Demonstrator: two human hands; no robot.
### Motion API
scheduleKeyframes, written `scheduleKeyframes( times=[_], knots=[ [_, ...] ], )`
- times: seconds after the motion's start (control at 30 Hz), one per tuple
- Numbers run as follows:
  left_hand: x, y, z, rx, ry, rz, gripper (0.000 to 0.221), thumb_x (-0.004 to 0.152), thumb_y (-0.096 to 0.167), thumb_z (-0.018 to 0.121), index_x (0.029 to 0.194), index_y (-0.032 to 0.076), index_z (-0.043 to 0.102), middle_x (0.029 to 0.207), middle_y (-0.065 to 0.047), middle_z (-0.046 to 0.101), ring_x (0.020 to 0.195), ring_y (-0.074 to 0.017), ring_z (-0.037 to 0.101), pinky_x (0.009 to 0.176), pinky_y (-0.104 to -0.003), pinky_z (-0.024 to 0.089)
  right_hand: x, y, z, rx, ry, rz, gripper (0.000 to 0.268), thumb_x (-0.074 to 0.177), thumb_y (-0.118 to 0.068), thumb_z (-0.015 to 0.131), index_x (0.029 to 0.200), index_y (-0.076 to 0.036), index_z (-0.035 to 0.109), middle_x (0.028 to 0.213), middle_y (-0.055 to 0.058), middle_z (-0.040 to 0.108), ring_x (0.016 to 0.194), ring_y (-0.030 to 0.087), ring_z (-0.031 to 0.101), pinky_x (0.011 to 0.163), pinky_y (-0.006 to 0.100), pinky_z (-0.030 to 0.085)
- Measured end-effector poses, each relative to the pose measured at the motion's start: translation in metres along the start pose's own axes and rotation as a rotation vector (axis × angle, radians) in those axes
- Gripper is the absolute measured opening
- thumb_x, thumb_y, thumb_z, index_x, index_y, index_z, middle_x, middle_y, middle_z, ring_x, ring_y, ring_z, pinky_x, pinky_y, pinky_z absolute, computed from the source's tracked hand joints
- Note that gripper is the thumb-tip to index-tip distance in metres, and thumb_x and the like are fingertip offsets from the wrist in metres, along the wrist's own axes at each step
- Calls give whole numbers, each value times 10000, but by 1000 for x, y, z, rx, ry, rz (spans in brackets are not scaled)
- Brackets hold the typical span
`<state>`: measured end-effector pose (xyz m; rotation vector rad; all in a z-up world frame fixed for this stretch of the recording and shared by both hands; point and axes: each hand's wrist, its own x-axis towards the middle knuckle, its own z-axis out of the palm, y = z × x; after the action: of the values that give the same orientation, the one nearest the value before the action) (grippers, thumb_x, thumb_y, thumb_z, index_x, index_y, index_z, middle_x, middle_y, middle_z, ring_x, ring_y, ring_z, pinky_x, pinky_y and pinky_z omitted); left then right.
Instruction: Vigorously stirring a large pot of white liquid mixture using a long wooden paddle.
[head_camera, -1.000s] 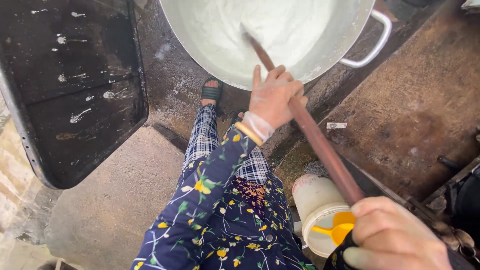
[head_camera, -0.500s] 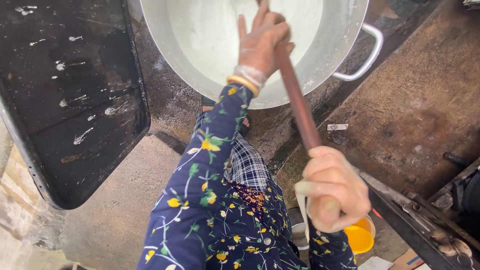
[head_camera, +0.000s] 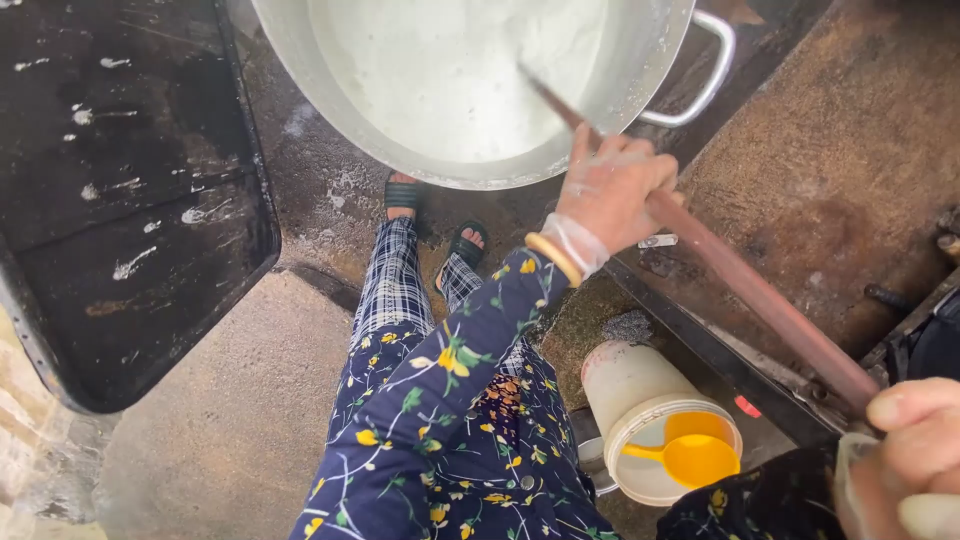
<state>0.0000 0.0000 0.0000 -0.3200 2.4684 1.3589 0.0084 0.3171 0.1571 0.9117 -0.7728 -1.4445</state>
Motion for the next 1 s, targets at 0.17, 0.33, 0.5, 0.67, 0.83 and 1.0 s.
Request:
scheduleKeyframes(
  times=[0.17,0.33,0.5,0.67,0.83,1.0],
  knots=[
    [-51,-34,-29,108,-34,-156,253,944,459,554,940,252,700,949,32,701,1060,-227,621,1179,-629,214,117,27,-36,-1480,-252,-815,312,1202,-443,386,946,-329,522,758,-159,493,649,12,454,761,240,460],
    [-68,-93,-50,236,156,-275,248,961,409,566,898,218,712,1059,-3,658,1158,-234,570,1171,-689,170,195,43,-52,-2719,-120,-1257,439,1103,-339,429,733,-134,547,558,16,513,484,122,493,763,387,576],
    [-33,-152,-48,217,546,-121,197,849,335,729,754,185,642,973,-27,639,1201,-320,514,1077,-744,182,244,22,-69,-2646,-187,-1400,486,1086,-298,427,673,-79,561,530,41,486,461,162,445,728,423,553],
    [23,-139,-82,72,460,-120,179,809,274,792,769,195,637,1137,13,665,1387,-364,372,1122,-771,105,284,-10,-81,-2605,-304,-1717,467,1075,-289,437,687,-57,557,520,50,414,462,167,402,687,413,527],
    [66,-92,-67,-86,244,1,141,797,307,770,833,215,669,1205,-22,651,1412,-373,333,1174,-725,36,271,9,-55,-2689,71,-1863,650,1074,-358,419,551,15,522,518,146,460,496,265,467,740,487,529],
    [56,-27,-32,-60,17,12,124,840,385,684,838,269,642,1163,2,603,1307,-272,396,1219,-629,94,169,20,-27,-2842,209,-1775,431,1050,-240,442,678,-24,425,633,179,462,597,298,490,852,539,576]
  ],
)
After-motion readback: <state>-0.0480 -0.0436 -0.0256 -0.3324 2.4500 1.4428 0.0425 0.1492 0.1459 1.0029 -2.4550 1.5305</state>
